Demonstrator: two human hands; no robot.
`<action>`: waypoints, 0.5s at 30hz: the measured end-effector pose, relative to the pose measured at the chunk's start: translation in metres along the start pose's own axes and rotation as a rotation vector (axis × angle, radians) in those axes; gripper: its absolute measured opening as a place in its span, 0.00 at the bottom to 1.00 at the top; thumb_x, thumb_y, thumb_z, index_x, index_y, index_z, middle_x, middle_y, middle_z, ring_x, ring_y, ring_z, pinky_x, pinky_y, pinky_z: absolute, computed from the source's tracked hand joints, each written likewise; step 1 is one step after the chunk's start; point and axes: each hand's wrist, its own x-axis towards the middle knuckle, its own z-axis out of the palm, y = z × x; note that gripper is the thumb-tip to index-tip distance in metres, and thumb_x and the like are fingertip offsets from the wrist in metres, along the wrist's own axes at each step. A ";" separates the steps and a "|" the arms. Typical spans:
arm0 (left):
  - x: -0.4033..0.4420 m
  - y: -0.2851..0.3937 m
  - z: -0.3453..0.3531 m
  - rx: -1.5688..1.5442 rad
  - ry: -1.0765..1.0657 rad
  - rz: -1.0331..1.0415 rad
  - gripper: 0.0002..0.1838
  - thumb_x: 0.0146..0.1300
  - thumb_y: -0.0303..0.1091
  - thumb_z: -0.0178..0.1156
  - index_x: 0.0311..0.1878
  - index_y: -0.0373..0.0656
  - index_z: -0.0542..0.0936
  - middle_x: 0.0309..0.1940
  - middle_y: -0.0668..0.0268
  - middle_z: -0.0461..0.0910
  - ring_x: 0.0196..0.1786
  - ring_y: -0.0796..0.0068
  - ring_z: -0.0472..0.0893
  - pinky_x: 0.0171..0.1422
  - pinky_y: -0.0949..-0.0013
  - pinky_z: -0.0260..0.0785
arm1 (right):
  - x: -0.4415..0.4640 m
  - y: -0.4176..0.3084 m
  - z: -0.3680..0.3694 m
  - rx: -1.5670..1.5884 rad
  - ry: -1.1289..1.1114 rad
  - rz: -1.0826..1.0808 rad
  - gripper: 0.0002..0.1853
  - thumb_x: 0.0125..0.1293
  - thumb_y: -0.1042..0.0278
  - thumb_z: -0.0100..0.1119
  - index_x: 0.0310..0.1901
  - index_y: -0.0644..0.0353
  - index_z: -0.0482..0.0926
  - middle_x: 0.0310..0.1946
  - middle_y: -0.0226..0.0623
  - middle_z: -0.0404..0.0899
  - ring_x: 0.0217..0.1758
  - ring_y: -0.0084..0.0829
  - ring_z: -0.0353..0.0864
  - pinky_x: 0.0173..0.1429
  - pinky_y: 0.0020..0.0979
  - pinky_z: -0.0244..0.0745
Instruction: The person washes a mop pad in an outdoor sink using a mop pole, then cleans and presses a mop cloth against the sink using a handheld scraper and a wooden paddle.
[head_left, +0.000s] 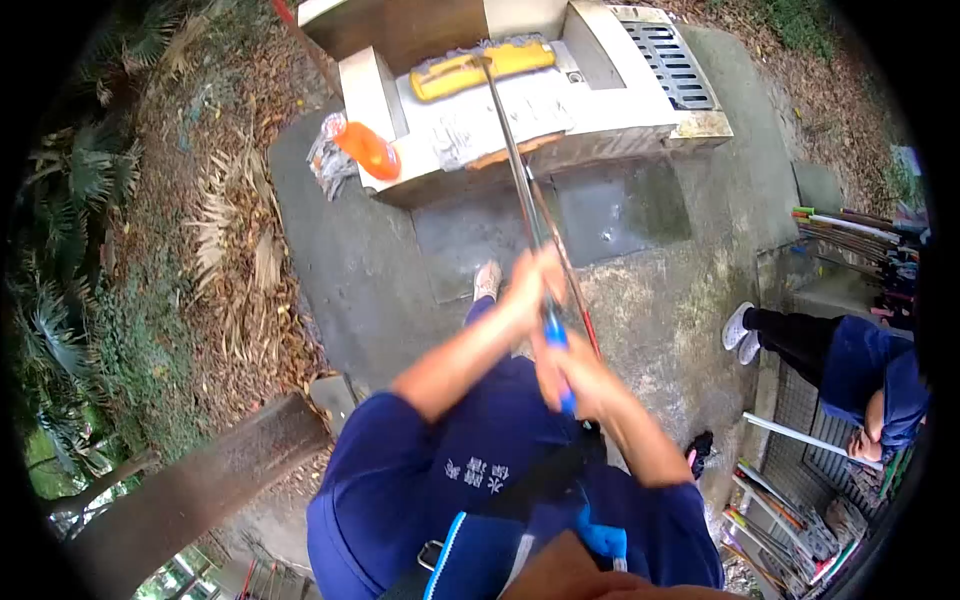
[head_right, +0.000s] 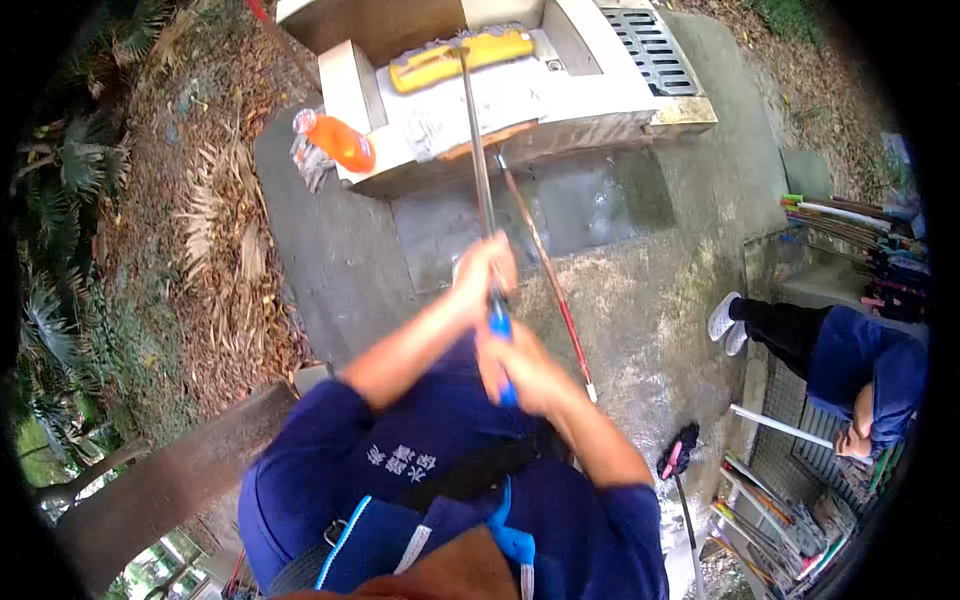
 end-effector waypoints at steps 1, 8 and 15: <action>-0.027 -0.012 0.010 -0.058 -0.107 -0.082 0.13 0.63 0.38 0.50 0.24 0.52 0.63 0.11 0.77 0.58 0.11 0.83 0.59 0.15 0.76 0.49 | -0.036 0.000 -0.001 0.143 -0.042 0.124 0.08 0.59 0.73 0.49 0.40 0.58 0.65 0.12 0.27 0.61 0.09 0.20 0.60 0.11 0.25 0.57; 0.067 0.002 0.023 0.067 -0.071 0.152 0.17 0.65 0.41 0.49 0.20 0.46 0.64 0.11 0.71 0.63 0.12 0.78 0.64 0.17 0.71 0.60 | 0.031 -0.046 -0.045 0.159 -0.051 0.021 0.07 0.55 0.75 0.49 0.36 0.59 0.67 0.12 0.24 0.62 0.09 0.16 0.60 0.12 0.22 0.56; -0.043 -0.037 0.018 -0.016 -0.082 -0.055 0.11 0.65 0.38 0.50 0.29 0.49 0.62 0.15 0.73 0.61 0.15 0.80 0.64 0.17 0.74 0.60 | -0.060 0.009 -0.024 0.141 -0.025 0.153 0.13 0.56 0.75 0.49 0.45 0.60 0.65 0.12 0.26 0.61 0.07 0.19 0.59 0.11 0.23 0.56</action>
